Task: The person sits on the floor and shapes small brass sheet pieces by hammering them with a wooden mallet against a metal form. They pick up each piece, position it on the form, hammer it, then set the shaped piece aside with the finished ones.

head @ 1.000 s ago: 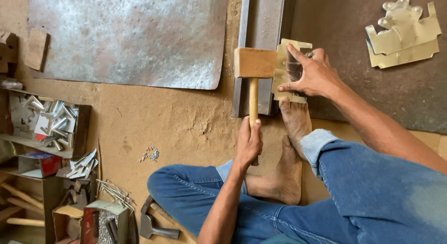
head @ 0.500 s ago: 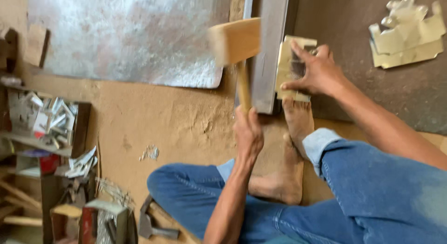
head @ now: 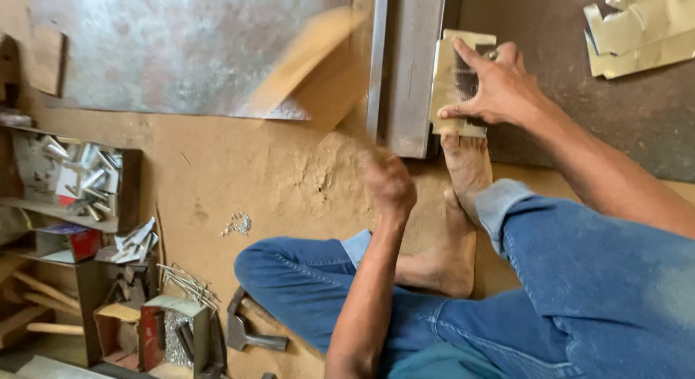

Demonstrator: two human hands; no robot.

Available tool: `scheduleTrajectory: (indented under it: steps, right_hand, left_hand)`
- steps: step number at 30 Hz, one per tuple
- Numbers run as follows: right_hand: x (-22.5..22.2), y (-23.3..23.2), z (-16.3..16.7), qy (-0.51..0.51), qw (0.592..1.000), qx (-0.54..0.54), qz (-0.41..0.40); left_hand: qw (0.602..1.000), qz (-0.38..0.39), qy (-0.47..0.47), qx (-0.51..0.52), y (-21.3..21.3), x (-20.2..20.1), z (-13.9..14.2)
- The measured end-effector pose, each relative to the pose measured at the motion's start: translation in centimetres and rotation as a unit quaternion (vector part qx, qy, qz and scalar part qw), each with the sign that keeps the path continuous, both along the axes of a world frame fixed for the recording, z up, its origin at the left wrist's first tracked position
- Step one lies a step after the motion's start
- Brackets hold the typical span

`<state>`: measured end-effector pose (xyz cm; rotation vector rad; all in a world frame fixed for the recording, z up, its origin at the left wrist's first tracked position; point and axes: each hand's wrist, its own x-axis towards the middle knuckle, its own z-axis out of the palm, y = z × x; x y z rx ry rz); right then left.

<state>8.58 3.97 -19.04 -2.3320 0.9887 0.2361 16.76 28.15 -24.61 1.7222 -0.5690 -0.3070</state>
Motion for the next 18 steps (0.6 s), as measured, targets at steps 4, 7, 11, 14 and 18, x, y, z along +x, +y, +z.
scheduleTrajectory:
  steps: [4, 7, 11, 14, 18]
  right_hand:
    - [0.0, 0.0, -0.3, 0.010, 0.999, -0.032, 0.007]
    - [0.3, -0.1, -0.2, 0.021, 1.000, -0.010, -0.002]
    - [0.4, -0.2, -0.3, 0.001, 0.999, -0.032, 0.004]
    - [0.2, 0.0, -0.8, 0.017, 1.000, -0.017, 0.000]
    - [0.1, 0.1, -0.9, 0.028, 1.000, -0.008, -0.003]
  left_hand:
    - [0.881, -0.029, 0.454, -0.130, -1.3, 2.3, -1.0]
    - [0.878, -0.004, 0.429, -0.213, -2.5, 3.4, -0.3]
    - [0.994, -0.058, -0.034, 0.083, -0.6, 2.0, 1.2]
    - [0.999, 0.029, 0.001, -0.019, 3.3, -0.6, 3.1]
    - [0.992, 0.024, -0.125, -0.012, 4.6, -2.1, 3.4]
